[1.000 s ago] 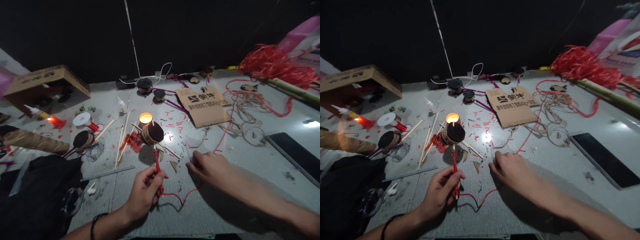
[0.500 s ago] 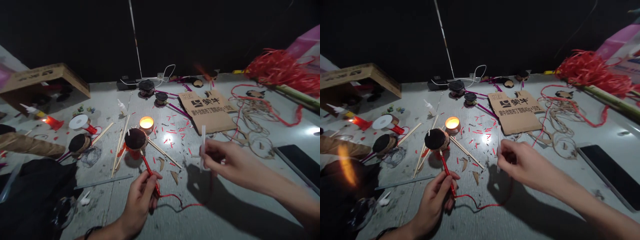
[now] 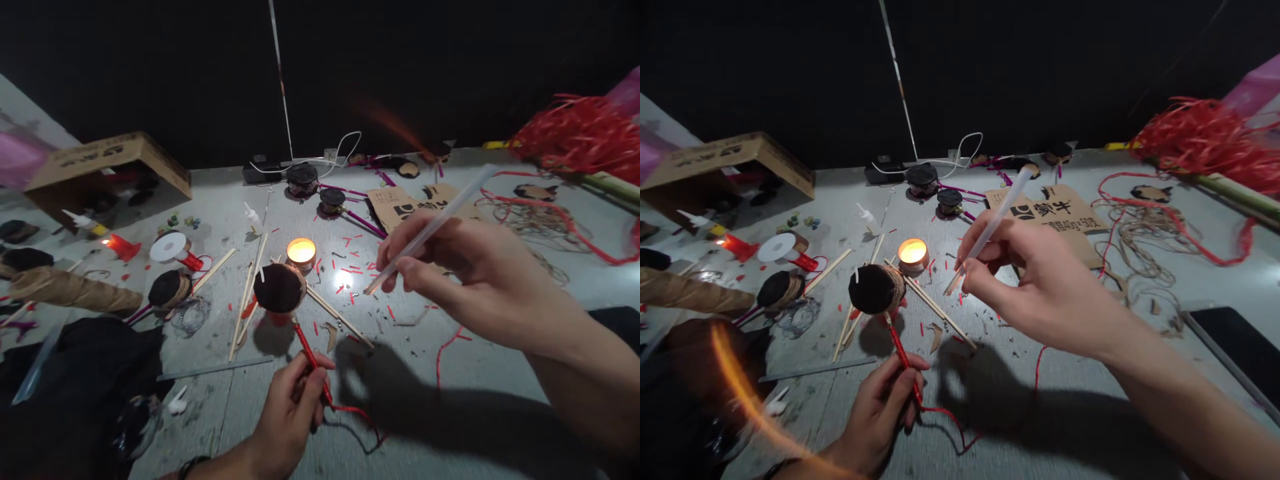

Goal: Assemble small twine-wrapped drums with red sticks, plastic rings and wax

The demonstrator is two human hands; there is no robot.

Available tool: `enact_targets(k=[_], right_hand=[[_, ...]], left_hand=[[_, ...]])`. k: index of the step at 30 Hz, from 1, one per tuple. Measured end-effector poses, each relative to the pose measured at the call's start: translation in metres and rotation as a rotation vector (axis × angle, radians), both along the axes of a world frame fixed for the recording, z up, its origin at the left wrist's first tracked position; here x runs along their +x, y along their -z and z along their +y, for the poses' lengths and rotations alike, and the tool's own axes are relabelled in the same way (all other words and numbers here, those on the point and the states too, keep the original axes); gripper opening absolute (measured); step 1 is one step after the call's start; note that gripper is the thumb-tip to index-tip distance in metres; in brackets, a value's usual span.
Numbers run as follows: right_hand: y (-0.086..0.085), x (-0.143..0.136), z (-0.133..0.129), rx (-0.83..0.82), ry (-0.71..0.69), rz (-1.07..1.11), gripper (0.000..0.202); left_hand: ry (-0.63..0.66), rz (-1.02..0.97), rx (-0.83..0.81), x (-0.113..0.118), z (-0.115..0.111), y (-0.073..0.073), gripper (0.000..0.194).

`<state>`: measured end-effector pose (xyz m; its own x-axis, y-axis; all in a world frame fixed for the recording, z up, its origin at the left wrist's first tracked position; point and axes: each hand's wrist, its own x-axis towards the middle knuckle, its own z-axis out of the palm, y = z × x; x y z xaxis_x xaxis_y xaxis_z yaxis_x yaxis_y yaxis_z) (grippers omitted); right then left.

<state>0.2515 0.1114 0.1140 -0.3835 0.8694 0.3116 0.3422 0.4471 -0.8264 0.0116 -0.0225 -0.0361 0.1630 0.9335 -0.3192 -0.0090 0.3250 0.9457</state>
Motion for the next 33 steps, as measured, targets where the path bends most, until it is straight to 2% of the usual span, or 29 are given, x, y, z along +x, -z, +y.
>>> enact_targets(k=[6,14,20,26,31,33], right_hand=[[0.005,0.000,-0.001,-0.245,-0.139,0.237,0.009],[0.000,0.007,-0.008,-0.378,-0.194,0.419,0.006],[0.001,0.007,-0.009,-0.319,-0.143,0.372,0.008],[0.000,0.009,-0.008,-0.245,-0.026,0.185,0.013],[0.004,0.016,-0.005,-0.194,-0.055,0.196,0.014],[0.006,0.017,-0.002,-0.168,-0.015,0.190,0.017]], left_hand=[[0.046,0.011,0.016,0.000,0.000,-0.004,0.059],[0.071,0.007,0.005,-0.001,0.004,-0.010,0.061],[0.062,-0.005,0.007,-0.001,0.003,-0.010,0.060],[0.051,0.012,0.034,-0.001,0.004,-0.010,0.059],[0.039,0.005,0.023,-0.002,0.003,-0.009,0.060],[0.034,0.002,0.024,-0.002,0.003,-0.008,0.059]])
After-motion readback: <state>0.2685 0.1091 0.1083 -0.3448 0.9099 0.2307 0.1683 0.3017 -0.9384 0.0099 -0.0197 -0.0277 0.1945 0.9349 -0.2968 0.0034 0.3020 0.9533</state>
